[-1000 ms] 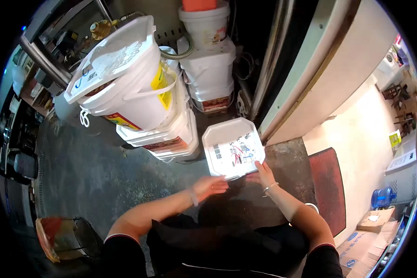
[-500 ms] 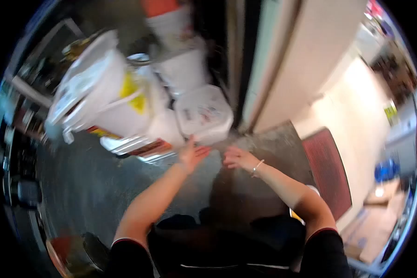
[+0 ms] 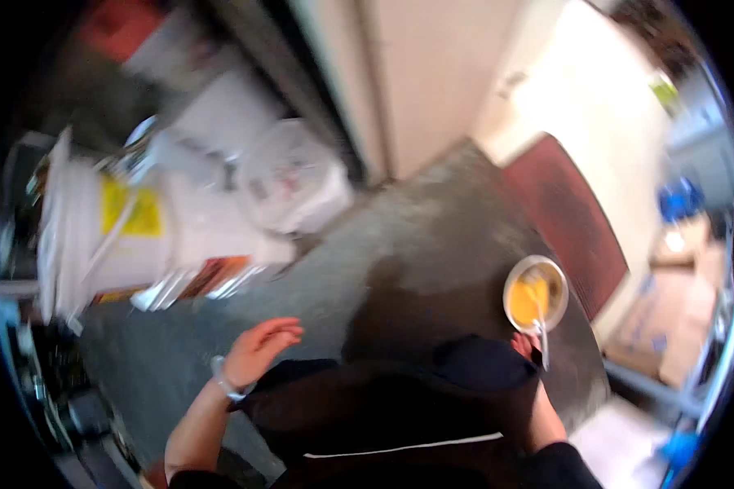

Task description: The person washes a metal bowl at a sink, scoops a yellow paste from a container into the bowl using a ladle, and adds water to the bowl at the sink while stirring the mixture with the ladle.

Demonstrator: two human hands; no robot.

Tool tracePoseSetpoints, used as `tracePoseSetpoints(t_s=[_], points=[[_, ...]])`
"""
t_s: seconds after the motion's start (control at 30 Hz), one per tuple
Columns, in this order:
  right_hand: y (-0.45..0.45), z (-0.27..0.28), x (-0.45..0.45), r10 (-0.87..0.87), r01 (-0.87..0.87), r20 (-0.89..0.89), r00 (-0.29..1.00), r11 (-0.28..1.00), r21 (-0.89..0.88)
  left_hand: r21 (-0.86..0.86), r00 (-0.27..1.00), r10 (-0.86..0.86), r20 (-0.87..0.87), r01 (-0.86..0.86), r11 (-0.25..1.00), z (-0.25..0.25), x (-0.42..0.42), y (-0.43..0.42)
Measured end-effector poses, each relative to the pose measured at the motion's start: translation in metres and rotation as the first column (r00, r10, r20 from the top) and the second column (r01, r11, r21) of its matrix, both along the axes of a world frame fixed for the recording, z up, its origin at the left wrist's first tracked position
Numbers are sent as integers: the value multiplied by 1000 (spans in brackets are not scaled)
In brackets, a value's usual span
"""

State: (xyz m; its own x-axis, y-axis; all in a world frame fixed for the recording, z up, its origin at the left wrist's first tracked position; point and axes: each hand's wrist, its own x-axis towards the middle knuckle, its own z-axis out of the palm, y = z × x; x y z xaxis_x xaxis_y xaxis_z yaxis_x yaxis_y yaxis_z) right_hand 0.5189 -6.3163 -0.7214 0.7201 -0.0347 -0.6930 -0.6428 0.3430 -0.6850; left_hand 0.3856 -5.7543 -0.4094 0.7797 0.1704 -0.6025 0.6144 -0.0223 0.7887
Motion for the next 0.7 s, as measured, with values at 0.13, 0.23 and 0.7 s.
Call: tracePoseSetpoints(t_s=[0.13, 0.23, 0.7], points=[[-29, -67, 25, -146, 147, -146, 979, 989, -3, 348, 981, -190, 47, 162, 923, 46, -9, -25], [-26, -66, 37, -205, 202, -172, 964, 979, -31, 547, 949, -297, 107, 193, 814, 56, -20, -47], [90, 245, 83, 291, -274, 21, 956, 921, -277, 610, 727, -632, 267, 381, 695, 111, -68, -38]])
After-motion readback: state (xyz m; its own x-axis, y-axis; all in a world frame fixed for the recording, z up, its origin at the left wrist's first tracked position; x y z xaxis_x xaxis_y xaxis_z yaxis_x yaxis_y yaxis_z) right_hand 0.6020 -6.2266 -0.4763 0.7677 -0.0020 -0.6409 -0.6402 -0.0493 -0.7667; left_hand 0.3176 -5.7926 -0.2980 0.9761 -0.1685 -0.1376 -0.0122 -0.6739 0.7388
